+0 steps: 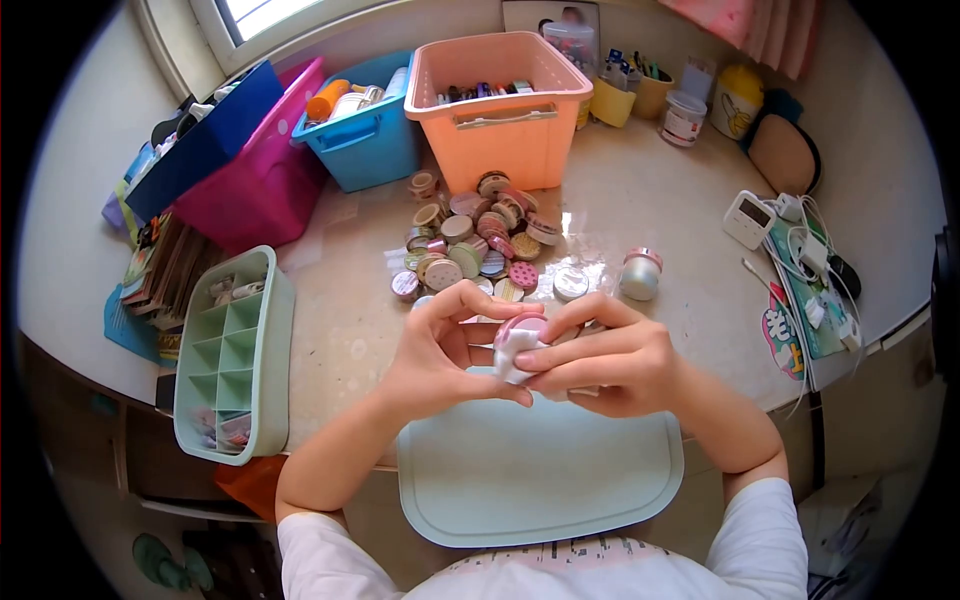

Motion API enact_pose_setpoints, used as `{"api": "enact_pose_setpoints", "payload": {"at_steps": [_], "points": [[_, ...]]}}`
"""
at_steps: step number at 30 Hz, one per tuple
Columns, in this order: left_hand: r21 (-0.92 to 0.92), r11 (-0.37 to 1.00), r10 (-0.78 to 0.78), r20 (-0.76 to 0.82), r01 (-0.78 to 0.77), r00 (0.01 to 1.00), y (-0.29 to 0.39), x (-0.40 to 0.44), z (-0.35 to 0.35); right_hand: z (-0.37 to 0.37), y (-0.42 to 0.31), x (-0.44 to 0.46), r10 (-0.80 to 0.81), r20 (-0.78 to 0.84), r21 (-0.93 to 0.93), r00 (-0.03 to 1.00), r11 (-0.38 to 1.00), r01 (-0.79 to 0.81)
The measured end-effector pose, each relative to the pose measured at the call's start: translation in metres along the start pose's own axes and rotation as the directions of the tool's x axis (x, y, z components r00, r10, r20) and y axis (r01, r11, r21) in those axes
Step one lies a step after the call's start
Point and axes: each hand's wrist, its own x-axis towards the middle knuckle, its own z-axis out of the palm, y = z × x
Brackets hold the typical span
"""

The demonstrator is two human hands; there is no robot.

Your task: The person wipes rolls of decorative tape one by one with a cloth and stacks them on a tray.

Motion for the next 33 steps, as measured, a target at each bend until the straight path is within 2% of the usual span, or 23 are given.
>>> {"api": "enact_pose_setpoints", "payload": {"at_steps": [2, 4, 5, 6, 7, 8, 10, 11, 12, 14, 15, 16, 17, 18, 20, 21, 22, 24, 26, 28, 29, 32, 33], "points": [[-0.047, 0.998, -0.043, -0.029, 0.042, 0.999, -0.002, -0.001, -0.006, -0.011, 0.01, -0.002, 0.054, 0.007, 0.036, 0.999, 0.998, -0.054], [-0.076, 0.994, 0.074, -0.039, -0.077, 0.996, -0.005, 0.003, -0.015, -0.019, 0.017, -0.001, 0.208, -0.123, -0.057, 0.97, 0.975, -0.217], [-0.069, 0.991, 0.112, -0.009, -0.112, 0.994, -0.004, 0.004, -0.017, -0.02, 0.014, -0.005, 0.517, -0.157, 0.197, 0.841, 0.851, -0.487], [-0.067, 0.992, 0.11, -0.008, -0.11, 0.994, -0.004, 0.005, -0.016, -0.019, 0.016, -0.009, 0.658, -0.132, 0.399, 0.741, 0.72, -0.568], [-0.121, 0.981, 0.146, -0.027, -0.149, 0.989, -0.005, 0.007, -0.014, -0.017, 0.017, -0.013, 0.779, -0.104, 0.587, 0.619, 0.55, -0.594], [-0.174, 0.967, 0.182, -0.05, -0.188, 0.982, -0.006, 0.008, -0.012, -0.015, 0.017, -0.014, 0.778, -0.104, 0.587, 0.619, 0.551, -0.593], [-0.096, 0.987, 0.12, -0.06, -0.126, 0.991, 0.003, 0.004, -0.007, -0.01, 0.016, -0.013, 0.859, 0.039, 0.875, 0.511, 0.217, -0.432], [-0.018, 0.998, 0.057, -0.077, -0.058, 0.995, 0.006, 0.002, -0.005, -0.011, 0.014, -0.011, 0.865, 0.122, 0.879, 0.486, 0.133, -0.459], [-0.017, 0.998, 0.057, -0.08, -0.059, 0.995, 0.006, 0.002, -0.006, -0.009, 0.015, -0.011, 0.864, 0.126, 0.878, 0.487, 0.131, -0.46], [0.451, 0.878, 0.189, -0.021, -0.16, 0.982, 0.004, 0.004, -0.008, -0.005, 0.016, -0.012, 0.891, 0.185, 0.928, 0.415, -0.019, -0.373], [0.473, 0.869, 0.208, -0.074, -0.149, 0.975, 0.001, 0.004, -0.006, -0.004, 0.017, -0.013, 0.891, 0.186, 0.927, 0.414, -0.02, -0.374], [0.47, 0.87, 0.208, -0.075, -0.149, 0.975, 0.001, 0.003, -0.005, -0.004, 0.018, -0.014, 0.865, 0.177, 0.888, 0.47, 0.067, -0.456], [0.473, 0.877, 0.159, -0.114, -0.087, 0.981, 0.001, 0.001, -0.003, -0.004, 0.019, -0.014, 0.833, 0.174, 0.836, 0.526, 0.157, -0.525], [0.474, 0.88, 0.11, -0.153, -0.025, 0.982, 0.002, 0.0, -0.002, -0.001, 0.016, -0.012, 0.833, 0.175, 0.834, 0.525, 0.158, -0.529], [0.45, 0.892, 0.132, -0.168, -0.043, 0.977, -0.003, 0.0, 0.002, 0.009, 0.006, -0.007, 0.658, -0.041, 0.536, 0.752, 0.65, -0.539], [0.417, 0.908, 0.131, -0.175, -0.047, 0.976, -0.003, 0.0, 0.004, 0.008, 0.006, -0.005, 0.431, -0.07, 0.131, 0.9, 0.898, -0.42], [0.383, 0.922, 0.131, -0.183, -0.052, 0.974, -0.003, -0.001, 0.005, 0.011, 0.002, -0.002, 0.278, -0.039, 0.004, 0.96, 0.961, -0.278], [0.417, 0.906, 0.143, -0.149, -0.069, 0.979, -0.005, -0.001, 0.003, 0.012, -0.006, -0.003, 0.21, 0.063, 0.002, 0.976, 0.978, -0.21], [0.417, 0.906, 0.156, -0.172, -0.071, 0.973, -0.003, -0.002, 0.005, 0.012, -0.005, -0.004, 0.24, 0.066, 0.022, 0.969, 0.97, -0.241], [0.415, 0.904, 0.193, -0.175, -0.105, 0.965, 0.002, 0.0, 0.01, 0.012, -0.001, -0.005, 0.292, -0.005, -0.125, 0.956, 0.949, -0.29], [0.422, 0.903, 0.168, -0.166, -0.084, 0.972, 0.003, 0.0, 0.01, 0.016, 0.0, -0.003, 0.224, -0.037, -0.169, 0.974, 0.959, -0.227], [0.441, 0.893, 0.165, -0.129, -0.092, 0.978, 0.002, -0.002, 0.009, 0.018, -0.009, -0.001, 0.134, 0.041, -0.123, 0.99, 0.984, -0.128], [0.374, 0.925, 0.133, -0.152, -0.068, 0.979, 0.006, -0.003, 0.012, 0.012, -0.006, 0.0, 0.129, 0.066, -0.072, 0.989, 0.99, -0.125]]}}
